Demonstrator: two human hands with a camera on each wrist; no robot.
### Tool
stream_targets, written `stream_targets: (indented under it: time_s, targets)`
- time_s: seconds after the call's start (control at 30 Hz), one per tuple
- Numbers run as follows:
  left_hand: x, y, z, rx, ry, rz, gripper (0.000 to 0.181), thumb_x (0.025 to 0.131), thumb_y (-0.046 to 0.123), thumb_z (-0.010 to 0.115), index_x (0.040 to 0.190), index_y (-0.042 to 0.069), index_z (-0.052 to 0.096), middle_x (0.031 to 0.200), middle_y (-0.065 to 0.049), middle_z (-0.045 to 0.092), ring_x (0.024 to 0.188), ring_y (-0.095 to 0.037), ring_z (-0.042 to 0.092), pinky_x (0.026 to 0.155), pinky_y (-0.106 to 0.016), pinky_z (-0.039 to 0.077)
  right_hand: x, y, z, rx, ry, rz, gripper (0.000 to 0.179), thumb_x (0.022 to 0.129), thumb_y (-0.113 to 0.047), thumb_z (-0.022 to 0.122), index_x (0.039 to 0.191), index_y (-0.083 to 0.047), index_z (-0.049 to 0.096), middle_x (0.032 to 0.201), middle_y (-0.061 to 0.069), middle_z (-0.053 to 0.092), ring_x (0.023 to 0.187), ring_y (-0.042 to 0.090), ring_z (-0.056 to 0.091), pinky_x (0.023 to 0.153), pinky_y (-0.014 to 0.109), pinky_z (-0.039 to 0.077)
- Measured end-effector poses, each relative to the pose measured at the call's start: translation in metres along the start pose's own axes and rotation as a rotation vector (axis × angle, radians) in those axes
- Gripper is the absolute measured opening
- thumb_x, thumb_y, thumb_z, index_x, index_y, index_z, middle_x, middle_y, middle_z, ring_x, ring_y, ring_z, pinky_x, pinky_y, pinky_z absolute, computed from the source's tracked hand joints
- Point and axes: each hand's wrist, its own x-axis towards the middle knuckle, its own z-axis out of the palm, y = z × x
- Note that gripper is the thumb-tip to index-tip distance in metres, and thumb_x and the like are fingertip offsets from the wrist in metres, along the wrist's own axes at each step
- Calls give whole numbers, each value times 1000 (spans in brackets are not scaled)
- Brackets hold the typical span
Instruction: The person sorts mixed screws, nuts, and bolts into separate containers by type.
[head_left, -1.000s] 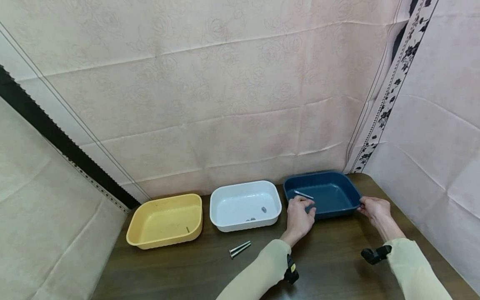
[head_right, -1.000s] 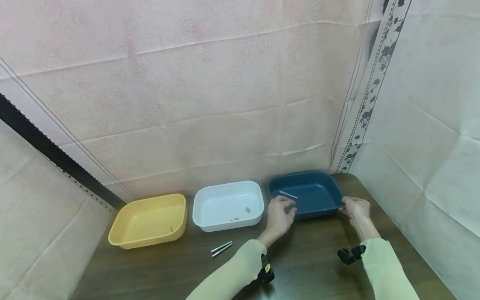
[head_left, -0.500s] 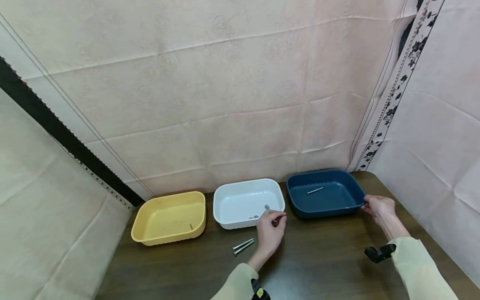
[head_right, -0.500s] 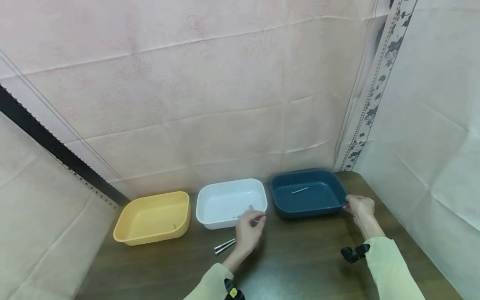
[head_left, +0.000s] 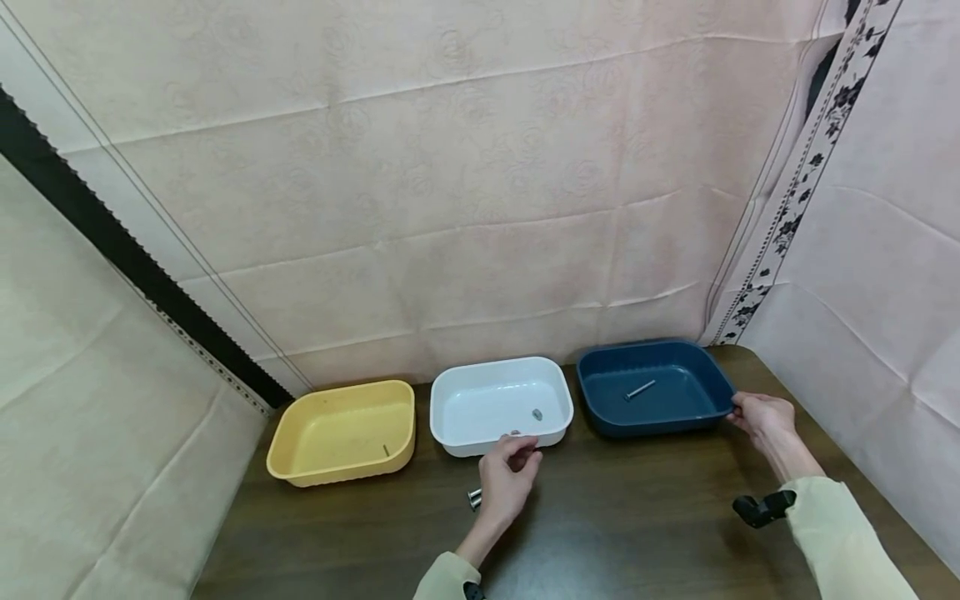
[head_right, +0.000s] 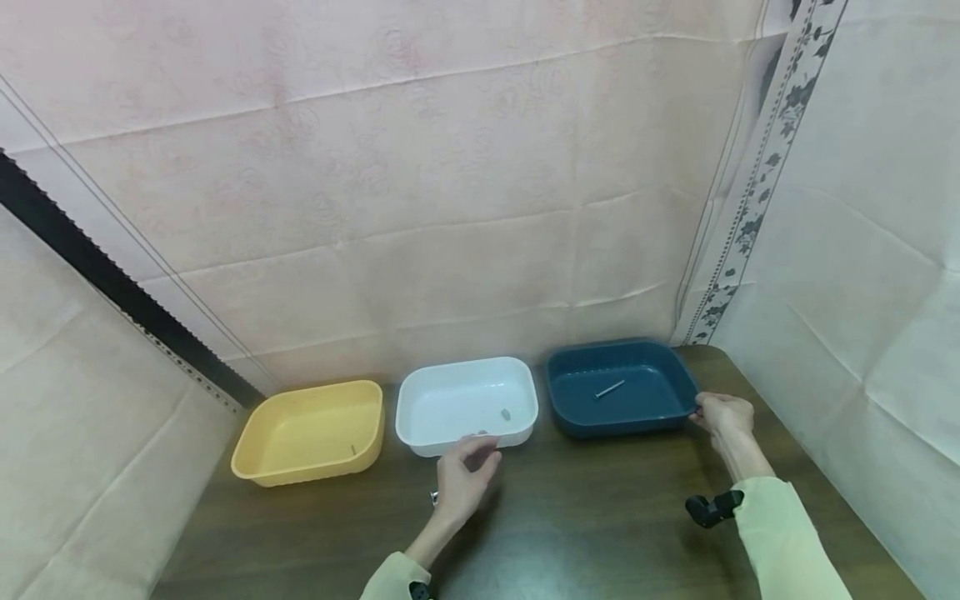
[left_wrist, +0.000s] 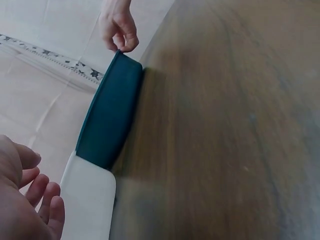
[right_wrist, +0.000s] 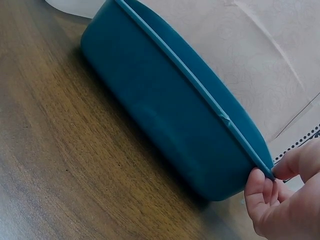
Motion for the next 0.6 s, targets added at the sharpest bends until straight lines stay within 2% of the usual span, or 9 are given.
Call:
stream_targets:
  time_s: [0.1, 0.23, 0.33, 0.43, 0.6]
  targets:
    - [-5, 0, -7, -17, 2, -42, 20, 82, -11, 74, 101, -3, 76, 93, -15, 70, 82, -22, 68, 72, -38, 60, 0, 0, 0, 6, 3, 2, 9, 97, 6, 49, 93, 4, 58, 70, 3, 54, 58, 11, 56, 57, 24, 57]
    - [-12, -2, -17, -17, 16, -82, 20, 83, -10, 74, 100, 1, 76, 93, -11, 70, 83, -24, 68, 74, -37, 60, 0, 0, 0, 7, 0, 0, 9, 96, 6, 50, 94, 5, 58, 69, 3, 54, 58, 11, 56, 56, 24, 57]
    - [-17, -7, -25, -27, 39, -85, 20, 83, -10, 74, 99, 3, 76, 94, -11, 69, 84, -28, 68, 74, -40, 60, -1, 0, 0, 2, -3, -1, 8, 96, 6, 49, 94, 5, 58, 69, 3, 54, 58, 10, 56, 57, 24, 58]
    - [-22, -12, -32, -16, 70, -77, 21, 83, -11, 74, 98, 4, 76, 94, -12, 69, 82, -29, 68, 72, -39, 60, -1, 0, 0, 0, -7, -3, 9, 96, 6, 50, 93, 5, 57, 69, 3, 55, 58, 11, 57, 57, 24, 58]
    - [-28, -21, -48, 53, 109, -79, 21, 80, -13, 75, 95, 1, 76, 90, -8, 69, 79, -20, 67, 71, -31, 60, 0, 1, -1, -9, -8, -3, 8, 96, 5, 50, 92, 4, 58, 69, 3, 55, 58, 11, 57, 58, 25, 58]
